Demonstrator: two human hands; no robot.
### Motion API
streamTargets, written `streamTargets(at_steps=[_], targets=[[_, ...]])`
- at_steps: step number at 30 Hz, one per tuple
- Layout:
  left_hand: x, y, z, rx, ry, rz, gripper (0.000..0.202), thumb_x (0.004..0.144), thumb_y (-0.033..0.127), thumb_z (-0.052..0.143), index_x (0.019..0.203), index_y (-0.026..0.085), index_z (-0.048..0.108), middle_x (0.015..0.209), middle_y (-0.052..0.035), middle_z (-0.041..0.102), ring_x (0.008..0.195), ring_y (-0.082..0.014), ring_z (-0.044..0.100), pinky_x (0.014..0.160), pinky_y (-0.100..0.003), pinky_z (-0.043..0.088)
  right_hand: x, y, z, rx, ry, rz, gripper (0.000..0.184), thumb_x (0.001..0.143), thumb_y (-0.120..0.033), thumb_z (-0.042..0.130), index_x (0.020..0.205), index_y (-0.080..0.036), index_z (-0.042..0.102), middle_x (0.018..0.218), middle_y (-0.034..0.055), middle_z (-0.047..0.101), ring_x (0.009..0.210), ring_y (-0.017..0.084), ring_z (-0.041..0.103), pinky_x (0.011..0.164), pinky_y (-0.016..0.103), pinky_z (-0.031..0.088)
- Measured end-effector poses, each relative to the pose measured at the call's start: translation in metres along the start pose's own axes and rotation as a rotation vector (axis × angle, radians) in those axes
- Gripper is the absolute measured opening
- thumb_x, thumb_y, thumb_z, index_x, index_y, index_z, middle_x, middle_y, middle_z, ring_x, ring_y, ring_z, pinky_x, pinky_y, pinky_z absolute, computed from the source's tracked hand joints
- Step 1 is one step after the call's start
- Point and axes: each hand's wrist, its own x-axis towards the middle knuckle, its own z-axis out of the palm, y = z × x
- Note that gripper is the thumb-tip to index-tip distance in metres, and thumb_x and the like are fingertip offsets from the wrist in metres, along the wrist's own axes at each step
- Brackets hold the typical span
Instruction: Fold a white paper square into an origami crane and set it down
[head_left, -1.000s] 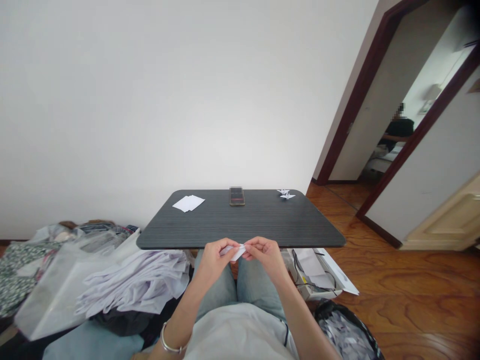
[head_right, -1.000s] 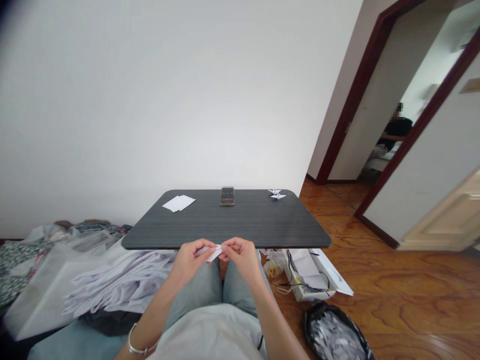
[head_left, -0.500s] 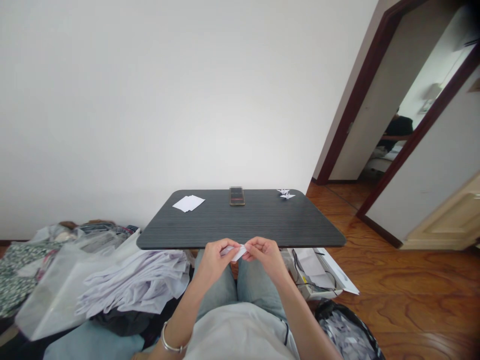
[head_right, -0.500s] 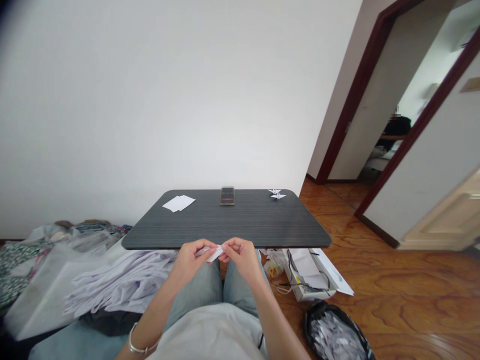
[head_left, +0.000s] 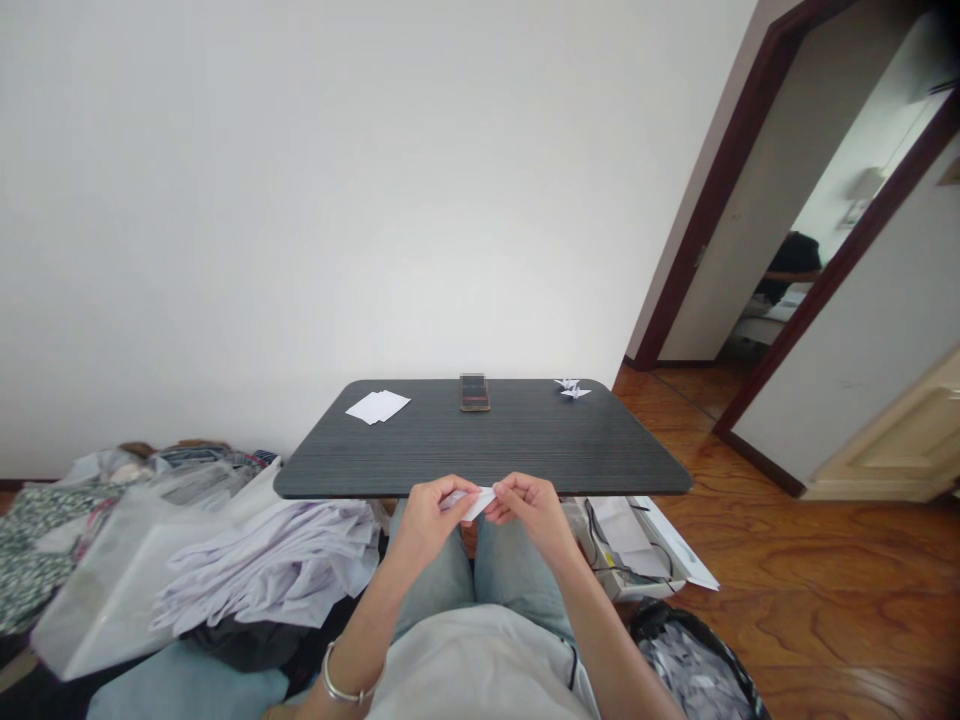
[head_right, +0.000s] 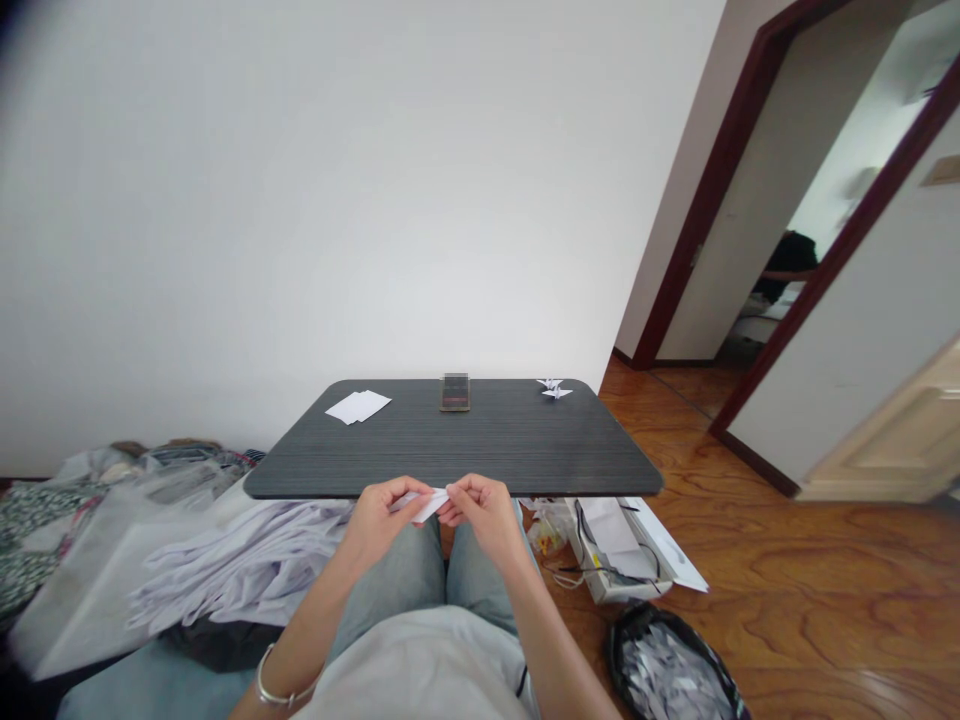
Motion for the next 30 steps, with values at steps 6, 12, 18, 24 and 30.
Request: streamTargets(at_steps=[6,12,18,24,30], targets=[[0.0007,-0.0002,0.0008,-0.016,-0.012,-0.009,0.022,0.077,0.03,0.057,0.083,0.012,0.068,0.065,-0.0048,0.068,0.055,-0.0142,0.059,0.054,-0.022,0.043,-0.0012,-0.0001,0.0007,0.003,-0.012,0.014,0.034,0.071,-0.047,0.065,0.062,-0.014,0.061,0.054,0.0028,0.068,0.044,0.011,0.062,0.046,0.02,0.05],[0.0007,0.0018,-0.0008,-0.019,0.005,-0.009,0.022,0.077,0.03,0.057,0.083,0.012,0.068,0.061,-0.0039,0.066,0.054,-0.0139,0.057,0.053,-0.022,0.043,-0.0006,-0.0006,0.0014,0.023,-0.019,0.017,0.04,0.075,-0.052,0.059,0.067,-0.013,0.064,0.057,0.0046,0.068,0.046,0.012,0.062,0.047,0.021,0.051],[0.0001,0.0019,-0.0004,-0.02,0.0,-0.011,0.023,0.076,0.031,0.058,0.082,0.012,0.068,0.063,-0.0043,0.066,0.055,-0.014,0.058,0.054,-0.022,0.044,-0.0011,-0.0002,0.0018,-0.012,-0.038,0.008,0.035,0.071,-0.048,0.064,0.062,-0.014,0.061,0.055,0.0027,0.067,0.045,0.011,0.061,0.047,0.02,0.049],[0.0009,-0.0031,-0.0005,-0.127,-0.067,-0.005,0.027,0.08,0.032,0.054,0.091,0.012,0.067,0.075,-0.0057,0.067,0.06,-0.0144,0.06,0.057,-0.024,0.047,-0.0005,0.0019,0.001,-0.024,0.003,-0.012,0.035,0.073,-0.048,0.062,0.062,-0.015,0.06,0.054,0.002,0.067,0.044,0.011,0.06,0.046,0.02,0.048],[-0.0006,0.0,-0.0005,-0.195,-0.1,-0.015,0.027,0.079,0.031,0.055,0.094,0.011,0.066,0.077,-0.0056,0.065,0.062,-0.0138,0.058,0.057,-0.025,0.049,-0.0007,0.0025,0.0023,-0.048,-0.019,-0.016,0.031,0.072,-0.046,0.064,0.065,-0.016,0.06,0.052,0.0002,0.064,0.045,0.01,0.059,0.046,0.02,0.048]])
